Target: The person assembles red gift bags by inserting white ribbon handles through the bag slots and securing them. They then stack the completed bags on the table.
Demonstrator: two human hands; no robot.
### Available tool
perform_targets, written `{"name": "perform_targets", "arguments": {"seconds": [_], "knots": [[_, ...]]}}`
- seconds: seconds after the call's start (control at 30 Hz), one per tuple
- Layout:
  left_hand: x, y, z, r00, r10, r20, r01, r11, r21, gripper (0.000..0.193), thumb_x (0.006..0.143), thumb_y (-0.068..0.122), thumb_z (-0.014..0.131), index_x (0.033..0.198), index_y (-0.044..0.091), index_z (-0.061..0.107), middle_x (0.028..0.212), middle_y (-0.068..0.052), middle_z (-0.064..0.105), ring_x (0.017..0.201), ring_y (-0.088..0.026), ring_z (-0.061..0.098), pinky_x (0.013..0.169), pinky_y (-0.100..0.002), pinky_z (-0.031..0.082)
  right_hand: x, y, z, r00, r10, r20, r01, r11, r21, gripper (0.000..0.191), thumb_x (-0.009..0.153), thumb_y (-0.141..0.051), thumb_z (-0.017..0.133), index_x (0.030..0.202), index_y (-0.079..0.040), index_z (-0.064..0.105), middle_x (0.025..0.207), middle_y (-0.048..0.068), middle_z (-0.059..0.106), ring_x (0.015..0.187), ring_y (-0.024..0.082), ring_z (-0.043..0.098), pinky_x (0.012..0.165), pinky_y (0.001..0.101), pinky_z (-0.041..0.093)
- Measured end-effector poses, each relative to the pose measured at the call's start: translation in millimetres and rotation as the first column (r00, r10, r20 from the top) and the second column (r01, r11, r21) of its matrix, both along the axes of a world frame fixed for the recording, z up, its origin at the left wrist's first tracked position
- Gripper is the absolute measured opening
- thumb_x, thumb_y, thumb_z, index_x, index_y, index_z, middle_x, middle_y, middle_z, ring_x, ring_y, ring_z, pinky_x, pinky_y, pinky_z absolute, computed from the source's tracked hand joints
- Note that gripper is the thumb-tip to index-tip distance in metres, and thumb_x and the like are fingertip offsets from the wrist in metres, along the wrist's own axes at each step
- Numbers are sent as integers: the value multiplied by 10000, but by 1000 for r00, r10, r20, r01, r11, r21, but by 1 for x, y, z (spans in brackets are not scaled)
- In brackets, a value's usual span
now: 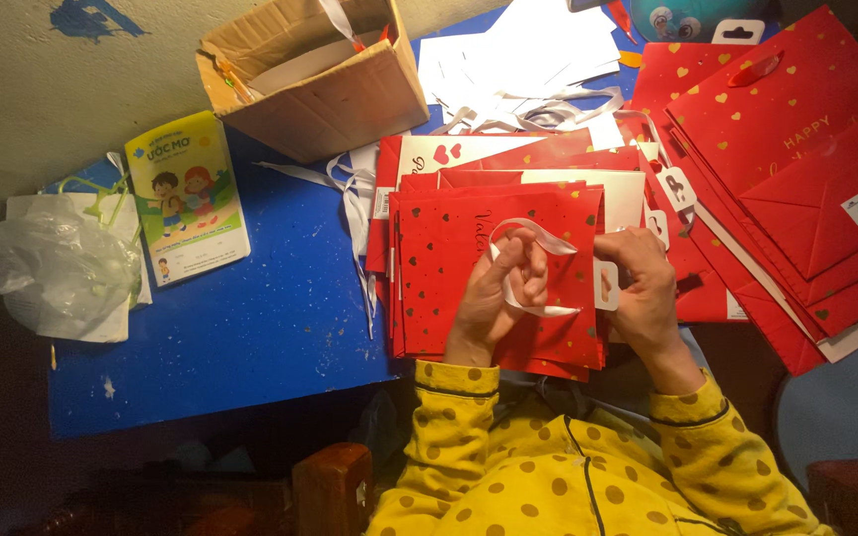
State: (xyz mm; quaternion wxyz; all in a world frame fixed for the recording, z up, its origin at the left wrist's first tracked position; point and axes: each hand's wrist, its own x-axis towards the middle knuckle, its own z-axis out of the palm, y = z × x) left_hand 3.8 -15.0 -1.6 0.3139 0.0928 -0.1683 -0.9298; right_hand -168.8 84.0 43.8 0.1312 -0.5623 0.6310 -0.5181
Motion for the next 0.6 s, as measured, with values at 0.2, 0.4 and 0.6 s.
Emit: {"name": "perform_targets", "arguments": {"seconds": [0.2,0.4,0.6], "knots": [[-1,5,6,1000,4,20,-3,999,-43,145,1115,209,554,1180,92,611,926,-71,652,725,-130,604,656,-287,496,7,2,-13,983,-104,150,106,994,-2,156,975,-73,694,1117,-16,662,1060,85,649,1034,184,606,915,314,485],[-1,8,11,996,0,84,9,995,-100,171,1138,216,555,1142,49,591,923,-58,645,730,-109,597,669,-291,505,1,5,-18,850,-29,526,52,998,-29,118,1131,-60,550,1231,-11,592,1020,30,696,892,95,683,774,226,559],[-2,10,15,993,-6,116,15,997,-81,162,1119,214,552,1118,57,590,931,-51,646,745,-113,614,693,-301,535,2,3,-8,913,101,394,-87,995,-52,274,1025,-60,651,1289,0,608,1202,92,606,1123,143,656,977,287,555]]}}
